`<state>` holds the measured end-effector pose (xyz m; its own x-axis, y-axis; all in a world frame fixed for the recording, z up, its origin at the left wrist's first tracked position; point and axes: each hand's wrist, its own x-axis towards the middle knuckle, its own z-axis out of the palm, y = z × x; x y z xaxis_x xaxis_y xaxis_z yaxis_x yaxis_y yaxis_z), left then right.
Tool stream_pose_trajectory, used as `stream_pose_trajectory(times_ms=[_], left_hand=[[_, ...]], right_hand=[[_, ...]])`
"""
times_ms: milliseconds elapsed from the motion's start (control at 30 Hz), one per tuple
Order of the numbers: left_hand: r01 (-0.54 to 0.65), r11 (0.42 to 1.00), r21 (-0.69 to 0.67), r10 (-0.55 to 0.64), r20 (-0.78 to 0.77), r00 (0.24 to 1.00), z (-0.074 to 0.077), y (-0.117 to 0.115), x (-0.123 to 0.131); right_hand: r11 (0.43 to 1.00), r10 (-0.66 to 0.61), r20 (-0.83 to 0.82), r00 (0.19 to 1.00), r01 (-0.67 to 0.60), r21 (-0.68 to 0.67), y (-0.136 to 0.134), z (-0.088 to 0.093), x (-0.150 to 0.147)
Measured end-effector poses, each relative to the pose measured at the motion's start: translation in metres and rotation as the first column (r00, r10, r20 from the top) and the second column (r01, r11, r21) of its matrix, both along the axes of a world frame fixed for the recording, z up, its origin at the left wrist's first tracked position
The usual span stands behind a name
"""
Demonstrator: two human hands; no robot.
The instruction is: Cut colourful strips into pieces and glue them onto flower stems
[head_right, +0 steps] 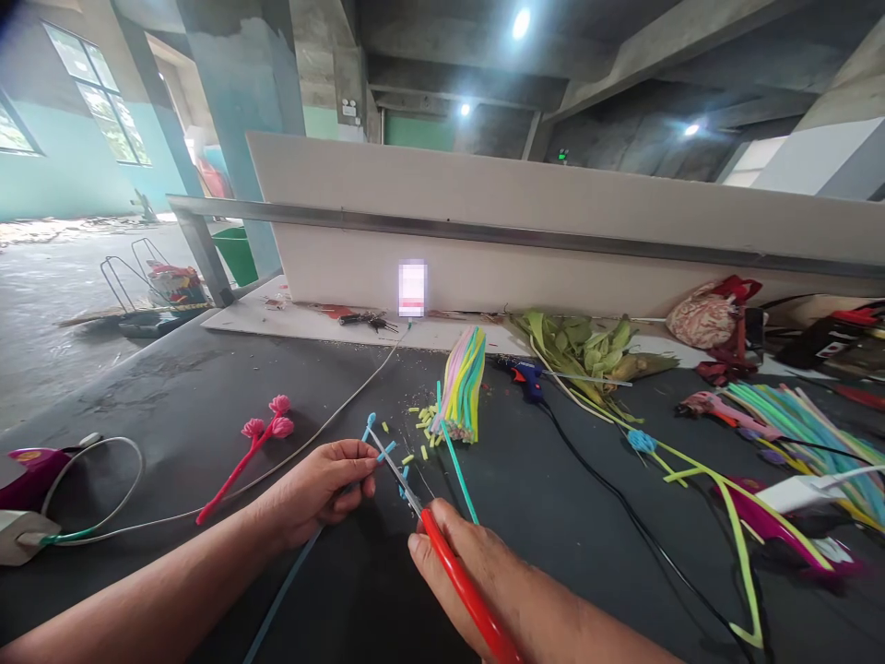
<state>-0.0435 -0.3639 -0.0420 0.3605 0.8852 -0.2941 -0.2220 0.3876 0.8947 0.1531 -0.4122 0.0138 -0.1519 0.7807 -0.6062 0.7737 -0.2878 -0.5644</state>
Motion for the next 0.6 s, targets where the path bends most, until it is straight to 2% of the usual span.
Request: stream_pose_trajectory(times_ms=[67,133,267,367,500,600], left_hand=[[0.004,1.000,0.006,-0.004,-0.003,1.000,0.000,0.000,0.000],[0.007,1.000,0.010,-0.006,-0.004,1.000,0.000,0.000,0.000],[0.003,1.000,0.019,-0.003,-0.007,1.000,-0.002,0.000,0.000],[0.009,1.000,0.020,-0.008,-0.015,1.000,-0.003,0.000,0.001],[0.003,1.000,0.006,-0.002,-0.038,0.999,-0.003,0.000,0.001],[0.006,1.000,0.005,-0.005,-0.045,0.999,-0.004,0.001,0.002]], right_hand=[[0.999,0.038,0.042,0.998,-0.039,0.036,-0.002,0.004,-0.001],[0.988,0.058,0.110,0.992,-0.072,0.135,-0.003,0.005,-0.003],[0.931,0.068,0.167,0.984,-0.122,0.343,-0.006,0.001,-0.007],[0.926,0.075,0.184,0.980,-0.137,0.351,-0.007,-0.003,-0.006],[0.924,0.153,0.147,0.977,-0.194,0.328,-0.008,-0.010,0.000],[0.922,0.145,0.143,0.979,-0.187,0.340,-0.008,-0.011,0.003]])
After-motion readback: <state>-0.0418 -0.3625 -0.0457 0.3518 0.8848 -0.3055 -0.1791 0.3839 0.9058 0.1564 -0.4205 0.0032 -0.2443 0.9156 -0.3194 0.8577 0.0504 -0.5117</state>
